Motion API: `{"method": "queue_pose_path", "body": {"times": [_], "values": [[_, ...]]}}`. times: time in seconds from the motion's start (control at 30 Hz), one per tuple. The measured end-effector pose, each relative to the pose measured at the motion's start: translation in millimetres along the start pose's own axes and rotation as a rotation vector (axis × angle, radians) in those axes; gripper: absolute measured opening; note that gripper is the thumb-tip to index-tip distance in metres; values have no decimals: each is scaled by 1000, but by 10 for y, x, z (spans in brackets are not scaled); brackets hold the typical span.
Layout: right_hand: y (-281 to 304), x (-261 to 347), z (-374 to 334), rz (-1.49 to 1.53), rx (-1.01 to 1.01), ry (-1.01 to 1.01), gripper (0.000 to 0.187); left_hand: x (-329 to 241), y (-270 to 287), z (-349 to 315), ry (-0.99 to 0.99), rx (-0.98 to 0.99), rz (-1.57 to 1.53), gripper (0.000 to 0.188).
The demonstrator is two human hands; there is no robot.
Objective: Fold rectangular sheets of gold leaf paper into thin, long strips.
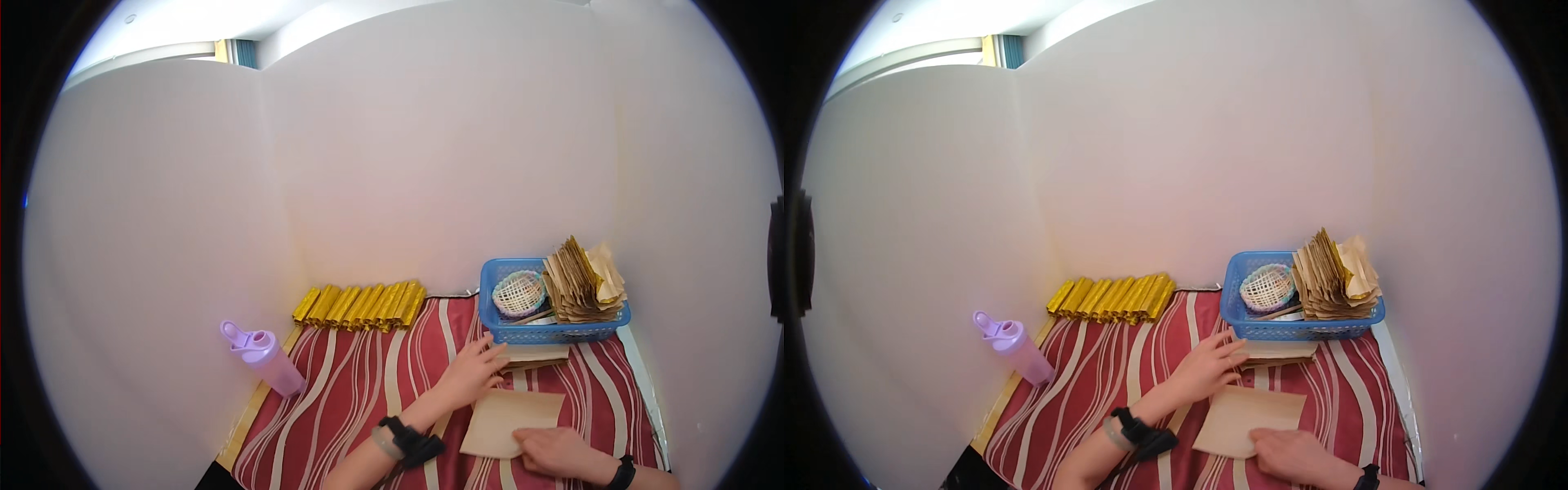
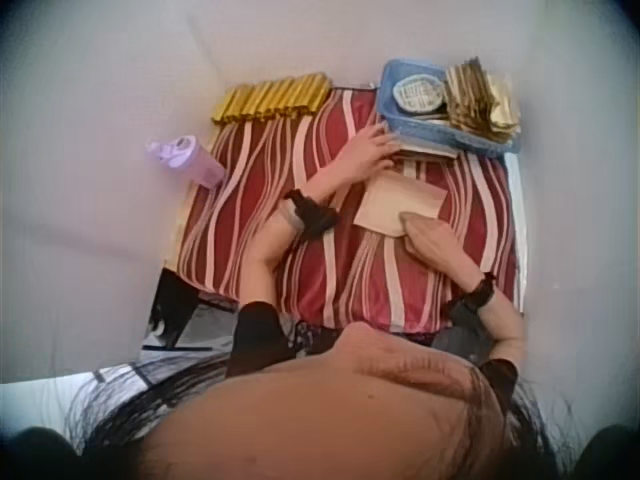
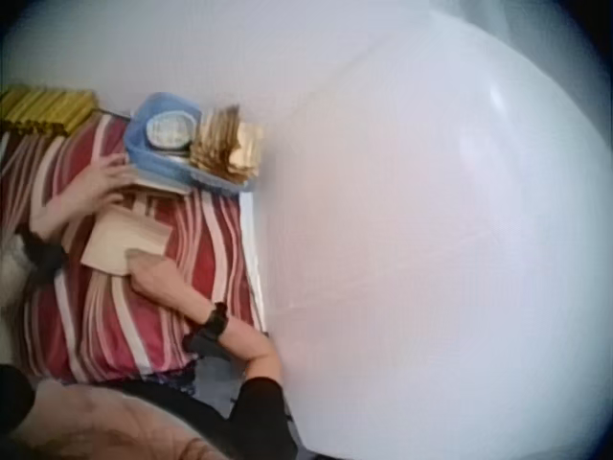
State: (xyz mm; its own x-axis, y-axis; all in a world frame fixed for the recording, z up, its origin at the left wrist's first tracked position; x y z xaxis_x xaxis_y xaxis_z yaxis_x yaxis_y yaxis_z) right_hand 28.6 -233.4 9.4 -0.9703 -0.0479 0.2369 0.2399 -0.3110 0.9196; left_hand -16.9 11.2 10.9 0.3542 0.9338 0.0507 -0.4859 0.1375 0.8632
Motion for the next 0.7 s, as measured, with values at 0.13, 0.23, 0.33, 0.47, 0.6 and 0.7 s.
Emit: {"method": "queue_pose_path", "body": {"times": [0.13, 0.23, 0.33, 0.47, 0.6, 0.7], "values": [[30, -299, -96, -132, -141, -279, 17, -539, 239, 98, -121, -99, -165, 38], [117, -343, -73, -63, -187, -126, 17, -877, 273, 60, -159, 66, -250, 35], [57, -383, -83, 106, -108, -134, 14, -1008, 177, -88, -154, 284, -282, 28], [149, -419, -71, 12, -112, -203, 9, -1018, 146, -165, 16, 195, -274, 18], [146, -514, -86, 5, -173, -369, 9, -975, 48, -176, 82, -34, -240, 14], [233, -464, -84, 97, -107, -319, 9, -1013, 36, -216, 107, -22, -274, 12]]}}
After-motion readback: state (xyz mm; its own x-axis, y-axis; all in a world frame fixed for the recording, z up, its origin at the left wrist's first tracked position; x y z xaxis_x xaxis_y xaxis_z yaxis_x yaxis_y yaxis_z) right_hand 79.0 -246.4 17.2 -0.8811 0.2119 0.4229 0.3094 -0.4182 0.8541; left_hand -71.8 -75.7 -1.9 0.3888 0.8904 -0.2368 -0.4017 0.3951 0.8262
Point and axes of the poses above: each hand's wrist, its own z-axis towards the middle knuckle, its own y-axis out of the back of the hand, x = y × z, the point moved 2 cm from there along z, towards the middle knuckle, and after that the axes turned 14 degrees about -y, right-handed, at the moved point
